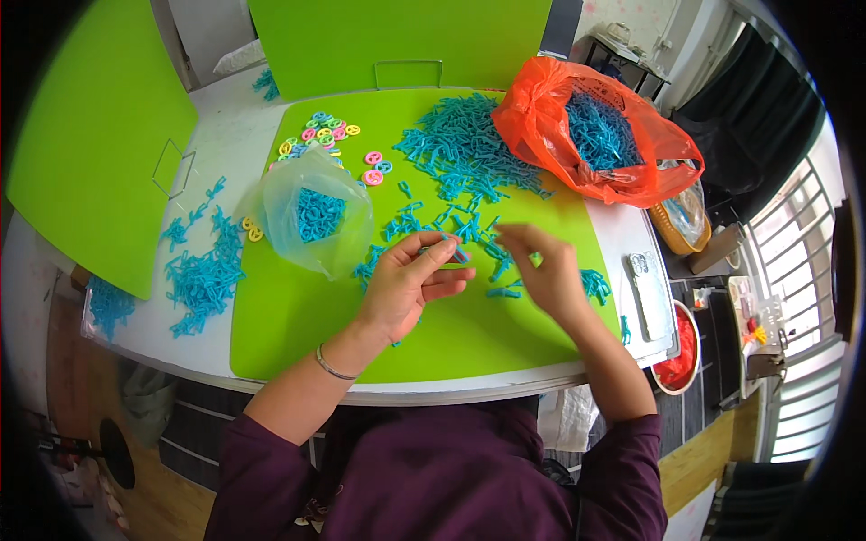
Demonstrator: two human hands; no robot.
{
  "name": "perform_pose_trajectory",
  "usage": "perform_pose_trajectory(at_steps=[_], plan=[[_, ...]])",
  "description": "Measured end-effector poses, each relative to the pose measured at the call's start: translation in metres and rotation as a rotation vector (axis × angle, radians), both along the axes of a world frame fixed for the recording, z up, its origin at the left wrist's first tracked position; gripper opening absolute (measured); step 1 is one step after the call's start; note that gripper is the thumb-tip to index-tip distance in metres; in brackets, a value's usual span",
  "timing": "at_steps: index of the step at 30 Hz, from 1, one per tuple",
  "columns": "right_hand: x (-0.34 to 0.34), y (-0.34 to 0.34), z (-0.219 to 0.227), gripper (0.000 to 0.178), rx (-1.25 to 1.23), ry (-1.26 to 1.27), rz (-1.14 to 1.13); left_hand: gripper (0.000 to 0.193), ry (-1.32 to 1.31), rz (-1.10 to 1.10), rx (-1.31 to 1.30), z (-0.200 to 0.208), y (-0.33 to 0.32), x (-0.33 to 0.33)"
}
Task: Assembling small colorful plastic toy components by hand on a workbench.
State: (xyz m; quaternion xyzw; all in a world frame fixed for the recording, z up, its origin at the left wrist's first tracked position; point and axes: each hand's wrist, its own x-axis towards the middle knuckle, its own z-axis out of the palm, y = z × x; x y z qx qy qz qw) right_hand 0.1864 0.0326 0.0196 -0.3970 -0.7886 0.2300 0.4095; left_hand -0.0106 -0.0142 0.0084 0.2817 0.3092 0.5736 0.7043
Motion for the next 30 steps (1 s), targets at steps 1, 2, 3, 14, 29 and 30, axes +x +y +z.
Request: perform_pose_trajectory(at_steps=[1, 2, 3, 14, 29, 30], plan=[[0.003, 0.011, 0.004, 0.018, -0.006, -0.025, -0.040, 0.021, 0.035, -0.036, 0.031, 0.001, 0.001, -0.003], [0.010, 0.024, 0.005, 0.018, 0.094, -0.186, -0.054, 0.021, 0.035, -0.034, 0.033, 0.002, 0.001, -0.003], [0.016, 0.037, 0.003, 0.019, 0.195, -0.351, -0.078, 0.026, 0.091, -0.041, 0.054, 0.004, 0.001, -0.002], [0.017, 0.068, -0.014, 0.016, 0.389, -0.516, 0.136, 0.047, 0.545, -0.011, 0.133, -0.010, 0.005, -0.005], [-0.005, 0.014, -0.004, 0.016, -0.971, 0.351, 0.405, 0.074, 0.623, -0.013, 0.297, -0.006, -0.001, 0.006], [-0.005, 0.015, -0.004, 0.014, -0.979, 0.418, 0.395, 0.073, 0.512, -0.001, 0.212, -0.009, 0.001, 0.004]])
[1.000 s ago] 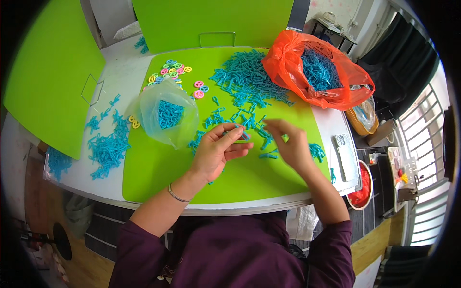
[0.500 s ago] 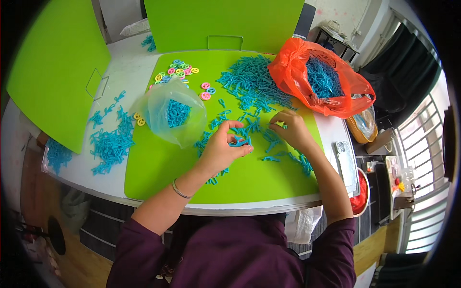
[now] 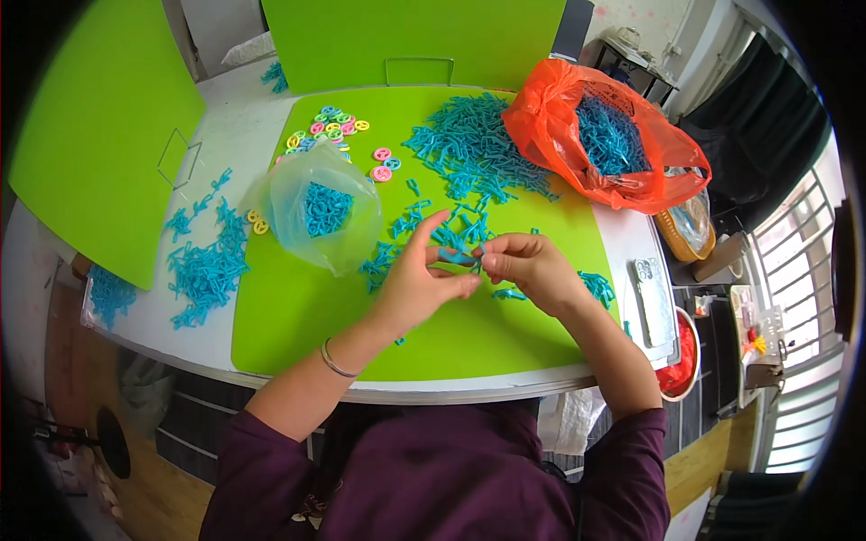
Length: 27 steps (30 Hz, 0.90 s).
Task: Assembling small colorful plastic toy components by hand on a workbench.
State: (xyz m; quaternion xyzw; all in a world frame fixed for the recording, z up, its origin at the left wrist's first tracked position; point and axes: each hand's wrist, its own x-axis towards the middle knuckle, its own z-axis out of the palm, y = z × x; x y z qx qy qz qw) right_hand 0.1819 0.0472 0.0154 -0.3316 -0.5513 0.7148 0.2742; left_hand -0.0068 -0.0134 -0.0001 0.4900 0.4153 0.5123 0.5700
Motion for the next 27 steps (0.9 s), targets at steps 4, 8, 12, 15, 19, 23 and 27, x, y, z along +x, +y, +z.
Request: perform_pose_trajectory(at_steps=[4, 8, 12, 15, 19, 23, 27], plan=[[-0.003, -0.005, 0.001, 0.014, -0.130, 0.103, -0.090, 0.067, -0.197, -0.032, -0.243, -0.002, 0.007, -0.009], [-0.001, -0.007, 0.002, 0.014, -0.205, 0.165, -0.048, 0.062, -0.289, 0.051, -0.202, 0.008, 0.000, -0.003], [0.003, -0.004, 0.011, 0.014, -0.125, 0.097, -0.125, 0.053, -0.226, 0.123, -0.030, 0.005, 0.003, -0.005], [0.011, 0.003, 0.009, 0.015, 0.093, 0.098, -0.179, 0.048, -0.163, 0.081, 0.006, 0.004, 0.005, -0.007], [0.013, 0.005, 0.002, 0.015, 0.138, 0.123, -0.086, 0.046, -0.196, 0.060, -0.020, 0.005, 0.005, -0.007], [0.008, 0.001, 0.004, 0.013, 0.165, 0.077, -0.066, 0.044, -0.182, 0.082, -0.006, 0.007, 0.004, -0.007], [0.005, -0.001, 0.001, 0.011, 0.132, 0.036, -0.053, 0.041, -0.198, 0.078, -0.015, 0.008, 0.003, -0.006]])
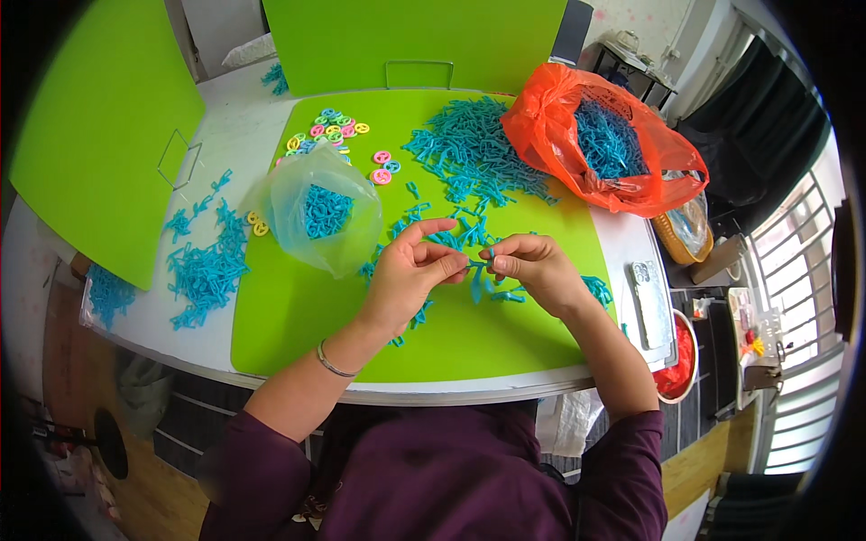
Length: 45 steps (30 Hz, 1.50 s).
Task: Assembling small colorful plastic toy components by hand on a workbench.
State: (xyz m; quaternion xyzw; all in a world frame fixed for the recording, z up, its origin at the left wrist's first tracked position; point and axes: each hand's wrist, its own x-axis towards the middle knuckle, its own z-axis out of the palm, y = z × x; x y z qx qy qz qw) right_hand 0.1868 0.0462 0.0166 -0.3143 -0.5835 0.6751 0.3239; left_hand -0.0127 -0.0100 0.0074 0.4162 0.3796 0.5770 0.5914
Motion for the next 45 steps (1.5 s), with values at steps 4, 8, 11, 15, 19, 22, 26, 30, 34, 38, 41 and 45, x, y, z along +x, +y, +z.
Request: perform_pose_trajectory(at_steps=[4, 8, 11, 15, 19, 22, 26, 30, 34, 38, 41, 45], plan=[[-0.001, 0.001, -0.005, 0.010, -0.057, 0.067, 0.015, 0.037, -0.003, 0.006, -0.013, 0.002, -0.001, 0.001], [-0.004, 0.000, -0.008, 0.009, -0.079, 0.098, 0.006, 0.036, 0.014, 0.025, -0.002, 0.001, -0.003, 0.001], [-0.004, -0.002, -0.009, 0.008, -0.061, 0.124, 0.006, 0.030, 0.105, 0.058, 0.100, 0.001, -0.006, 0.004], [-0.003, -0.005, -0.008, 0.008, -0.036, 0.034, 0.028, 0.022, 0.187, 0.126, 0.202, 0.000, -0.012, 0.009], [-0.005, -0.007, -0.011, 0.008, -0.098, 0.187, 0.001, 0.017, 0.099, 0.145, 0.187, -0.002, -0.017, 0.016], [-0.006, -0.009, -0.011, 0.008, -0.117, 0.242, -0.007, 0.017, 0.072, 0.155, 0.211, -0.002, -0.020, 0.019], [-0.006, -0.006, 0.002, 0.012, -0.009, 0.108, 0.032, 0.017, 0.190, 0.069, 0.213, 0.013, -0.011, -0.001], [0.007, 0.011, 0.018, 0.022, 0.217, -0.288, -0.032, 0.015, 0.351, 0.262, 0.288, 0.049, -0.018, -0.039], [0.050, 0.046, 0.006, 0.023, 0.599, -0.640, -0.323, 0.016, 0.539, 0.684, 0.333, 0.074, -0.038, -0.109], [0.059, 0.052, 0.003, 0.021, 0.681, -0.790, -0.348, 0.018, 0.678, 0.894, 0.225, 0.055, -0.060, -0.200], [0.052, 0.050, 0.002, 0.019, 0.744, -0.848, -0.265, 0.020, 0.777, 0.962, 0.116, 0.023, -0.074, -0.250], [0.035, 0.036, 0.009, 0.021, 0.709, -0.810, -0.181, 0.020, 1.018, 1.078, 0.089, 0.017, -0.066, -0.236]])
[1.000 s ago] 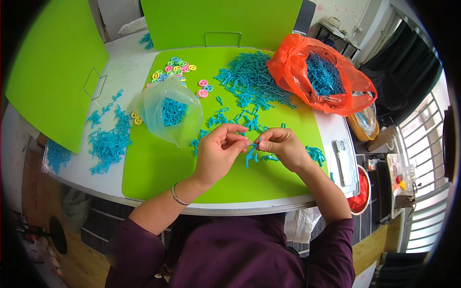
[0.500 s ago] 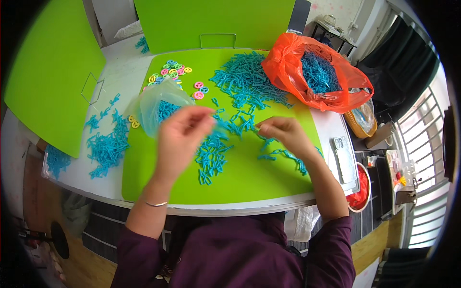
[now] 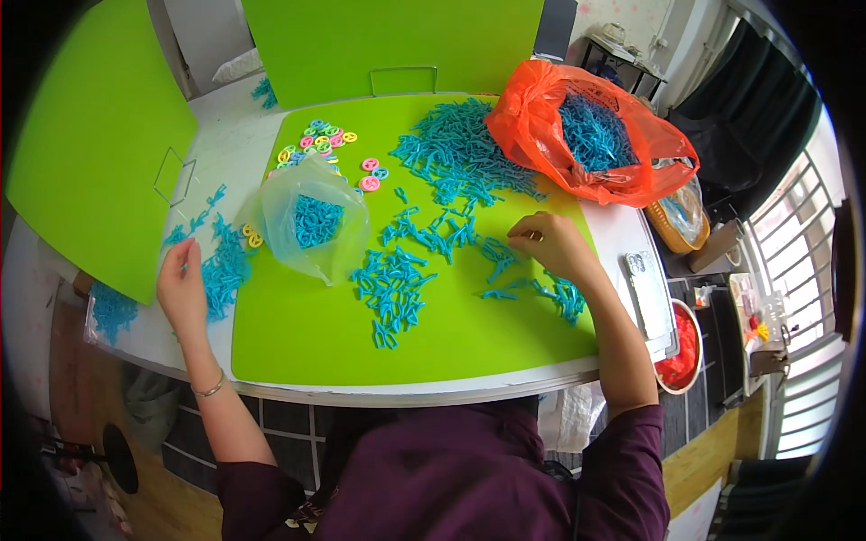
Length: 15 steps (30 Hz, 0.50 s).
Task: Assembling small colorful plastic toy components by hand on a workbench.
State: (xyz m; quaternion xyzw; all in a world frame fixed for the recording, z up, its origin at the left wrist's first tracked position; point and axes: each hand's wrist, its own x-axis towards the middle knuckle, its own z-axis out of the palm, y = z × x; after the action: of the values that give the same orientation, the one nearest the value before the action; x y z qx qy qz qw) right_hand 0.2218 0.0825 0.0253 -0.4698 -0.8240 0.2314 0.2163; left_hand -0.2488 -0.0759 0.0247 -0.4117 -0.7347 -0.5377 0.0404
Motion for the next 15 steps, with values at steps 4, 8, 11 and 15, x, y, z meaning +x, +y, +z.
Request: perform_pose_trajectory(at_steps=[4, 8, 11, 15], plan=[[-0.017, -0.007, -0.007, 0.023, -0.014, 0.072, 0.006, 0.014, 0.322, -0.032, 0.135, 0.034, 0.011, 0.081], [-0.025, -0.011, -0.022, 0.024, 0.077, -0.001, 0.039, 0.011, 0.457, -0.401, 0.181, 0.043, 0.031, 0.158], [-0.024, -0.005, -0.019, 0.026, -0.079, 0.116, 0.054, 0.010, 0.489, -0.638, 0.124, 0.037, 0.035, 0.201], [-0.020, -0.014, -0.002, 0.021, -0.095, 0.227, 0.029, 0.017, -0.296, -1.012, -0.343, 0.012, 0.046, 0.236]])
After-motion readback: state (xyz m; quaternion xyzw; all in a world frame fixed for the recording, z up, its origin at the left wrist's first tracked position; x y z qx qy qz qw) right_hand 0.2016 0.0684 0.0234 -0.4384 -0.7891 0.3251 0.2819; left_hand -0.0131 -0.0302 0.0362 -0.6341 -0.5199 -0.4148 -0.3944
